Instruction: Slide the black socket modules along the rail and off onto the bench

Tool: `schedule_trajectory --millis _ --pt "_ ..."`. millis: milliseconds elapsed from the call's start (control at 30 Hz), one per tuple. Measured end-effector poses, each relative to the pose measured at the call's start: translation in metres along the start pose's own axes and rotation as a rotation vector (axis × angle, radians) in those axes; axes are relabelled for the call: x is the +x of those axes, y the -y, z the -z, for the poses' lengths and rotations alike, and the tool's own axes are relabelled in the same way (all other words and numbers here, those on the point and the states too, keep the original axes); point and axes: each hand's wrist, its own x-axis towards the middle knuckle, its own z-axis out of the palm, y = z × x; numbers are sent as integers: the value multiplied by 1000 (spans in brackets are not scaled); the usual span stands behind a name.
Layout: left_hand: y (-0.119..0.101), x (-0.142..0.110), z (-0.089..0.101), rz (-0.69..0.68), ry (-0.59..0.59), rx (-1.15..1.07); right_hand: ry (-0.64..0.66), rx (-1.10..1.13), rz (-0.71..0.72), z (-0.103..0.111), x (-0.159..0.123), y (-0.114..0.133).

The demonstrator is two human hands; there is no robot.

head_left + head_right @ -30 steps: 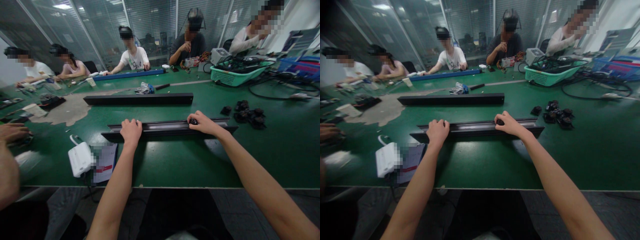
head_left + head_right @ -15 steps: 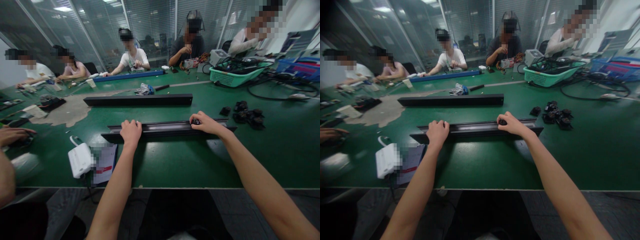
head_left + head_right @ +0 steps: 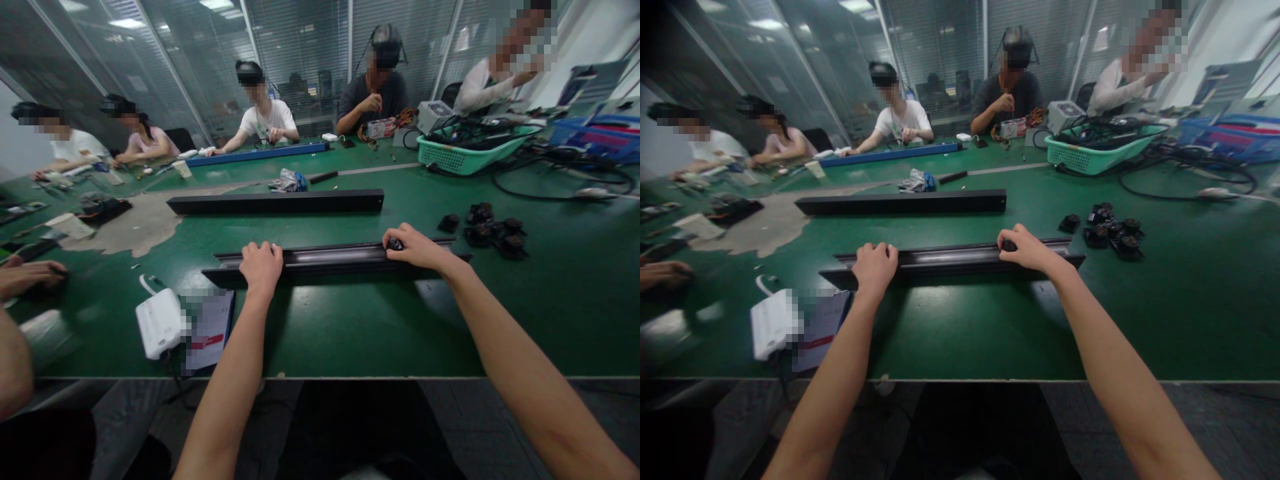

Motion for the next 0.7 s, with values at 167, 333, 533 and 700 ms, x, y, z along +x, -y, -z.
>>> schedule_trajectory --millis 167,333,533,700 --pt "0 0 1 6 17 -4 9 -4 -15 1 0 -1" --pt "0 1 2 1 13 1 -5 2 -16 -1 0 -1" --pt "0 1 3 2 17 -9 -51 -19 -6 -5 0 -1" --pt "0 1 2 5 19 -15 -116 -73 10 -11 1 -2"
